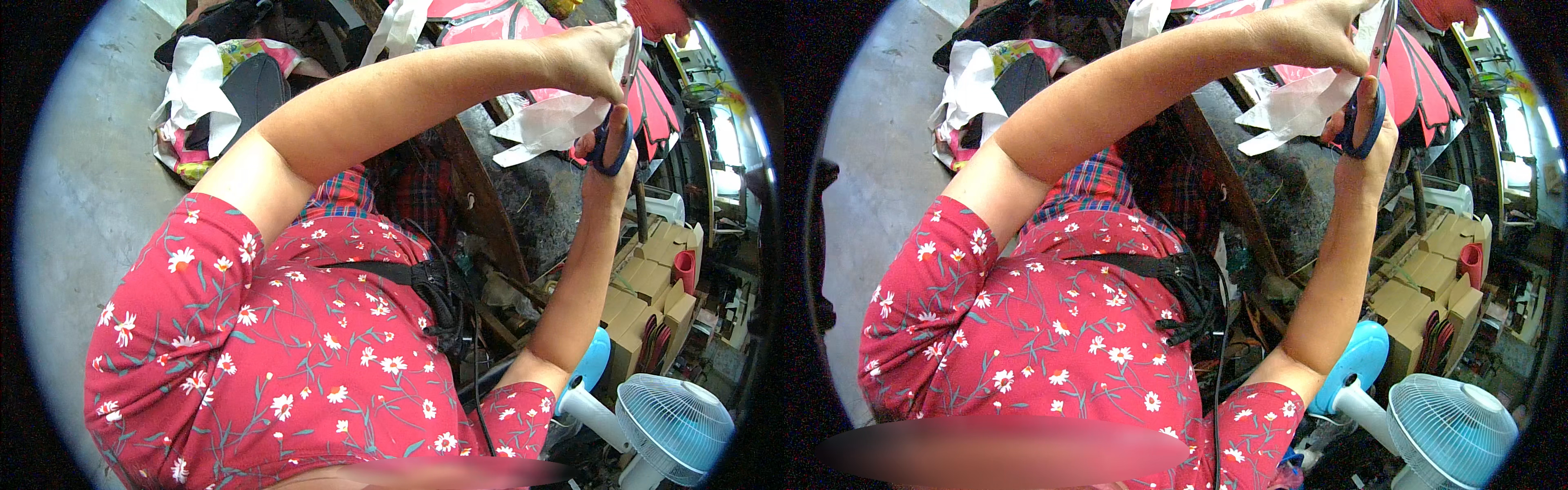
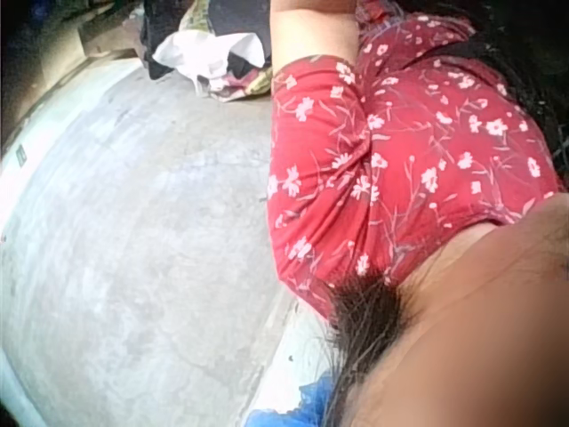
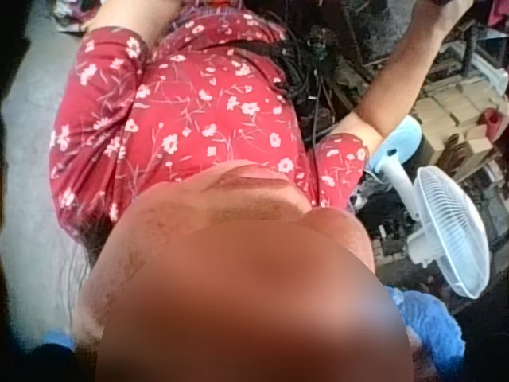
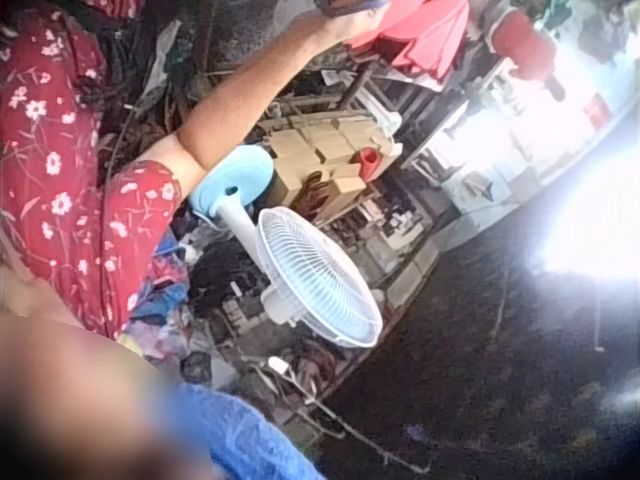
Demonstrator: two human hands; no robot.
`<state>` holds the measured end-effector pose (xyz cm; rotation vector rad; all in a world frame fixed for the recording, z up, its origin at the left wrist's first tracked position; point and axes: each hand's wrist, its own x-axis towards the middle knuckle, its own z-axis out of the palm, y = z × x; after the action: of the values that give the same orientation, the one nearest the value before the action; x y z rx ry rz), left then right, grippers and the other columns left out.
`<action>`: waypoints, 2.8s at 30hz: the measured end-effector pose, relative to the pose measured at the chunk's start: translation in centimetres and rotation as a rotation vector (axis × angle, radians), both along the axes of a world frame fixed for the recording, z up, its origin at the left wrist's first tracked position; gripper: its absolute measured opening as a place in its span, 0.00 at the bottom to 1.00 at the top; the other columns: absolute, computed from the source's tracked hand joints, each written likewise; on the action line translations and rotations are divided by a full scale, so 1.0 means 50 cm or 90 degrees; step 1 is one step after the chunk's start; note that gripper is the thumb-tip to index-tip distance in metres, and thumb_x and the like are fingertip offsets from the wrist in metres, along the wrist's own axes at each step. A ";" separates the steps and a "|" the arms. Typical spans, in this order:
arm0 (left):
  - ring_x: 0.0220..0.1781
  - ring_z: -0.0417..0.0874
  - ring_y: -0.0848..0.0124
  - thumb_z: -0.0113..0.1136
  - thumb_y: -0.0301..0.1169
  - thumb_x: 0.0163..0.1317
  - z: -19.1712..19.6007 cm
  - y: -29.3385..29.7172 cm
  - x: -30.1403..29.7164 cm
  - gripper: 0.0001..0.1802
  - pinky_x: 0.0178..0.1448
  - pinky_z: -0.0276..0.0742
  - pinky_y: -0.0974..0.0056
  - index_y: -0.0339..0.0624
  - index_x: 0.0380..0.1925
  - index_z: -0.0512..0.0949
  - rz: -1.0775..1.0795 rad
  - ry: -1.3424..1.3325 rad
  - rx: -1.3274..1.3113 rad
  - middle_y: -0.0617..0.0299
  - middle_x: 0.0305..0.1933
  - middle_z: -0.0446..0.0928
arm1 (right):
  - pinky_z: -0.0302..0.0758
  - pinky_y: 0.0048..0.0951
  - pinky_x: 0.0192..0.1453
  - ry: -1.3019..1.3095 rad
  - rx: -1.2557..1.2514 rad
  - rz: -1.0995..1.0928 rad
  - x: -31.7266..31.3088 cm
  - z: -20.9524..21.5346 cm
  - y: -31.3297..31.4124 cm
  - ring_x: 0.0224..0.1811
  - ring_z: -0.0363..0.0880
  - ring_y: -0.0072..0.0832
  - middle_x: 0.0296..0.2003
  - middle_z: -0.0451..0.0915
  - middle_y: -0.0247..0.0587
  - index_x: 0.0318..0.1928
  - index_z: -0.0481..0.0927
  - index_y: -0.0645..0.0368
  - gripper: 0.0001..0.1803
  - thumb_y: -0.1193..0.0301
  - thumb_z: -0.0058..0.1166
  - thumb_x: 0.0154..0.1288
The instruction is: The person uses scissors to cut a white fabric strip into smaller pieces. They then place the cut pieces onto pink foam shapes on the table.
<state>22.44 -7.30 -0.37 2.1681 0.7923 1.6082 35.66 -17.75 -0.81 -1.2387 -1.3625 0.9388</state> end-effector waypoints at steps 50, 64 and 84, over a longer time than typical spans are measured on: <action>0.15 0.75 0.72 0.47 0.16 0.62 0.089 -0.268 -0.365 0.19 0.27 0.83 0.66 0.28 0.54 0.66 -0.209 -0.436 -0.464 0.43 0.38 0.81 | 0.71 0.30 0.28 -0.487 -0.277 0.015 0.026 -0.075 -0.212 0.20 0.73 0.24 0.18 0.75 0.38 0.29 0.77 0.63 0.22 0.56 0.67 0.63; 0.20 0.75 0.73 0.52 0.23 0.67 0.098 0.035 -0.430 0.13 0.24 0.77 0.67 0.28 0.49 0.70 -0.022 -0.332 -0.185 0.46 0.41 0.79 | 0.72 0.40 0.34 -0.622 -0.315 0.007 0.004 -0.054 -0.212 0.23 0.74 0.43 0.20 0.77 0.49 0.28 0.77 0.63 0.29 0.46 0.66 0.59; 0.48 0.81 0.58 0.66 0.36 0.57 -0.180 -0.273 -0.185 0.21 0.51 0.81 0.56 0.48 0.51 0.77 0.225 0.293 -0.116 0.58 0.40 0.80 | 0.72 0.21 0.27 -0.118 -0.242 -0.001 0.030 -0.088 -0.261 0.22 0.74 0.17 0.20 0.75 0.29 0.32 0.75 0.60 0.13 0.69 0.67 0.65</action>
<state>13.21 -20.94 -9.36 2.3877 1.4651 1.1172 37.17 -30.82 -5.21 -1.6472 -1.3640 1.1403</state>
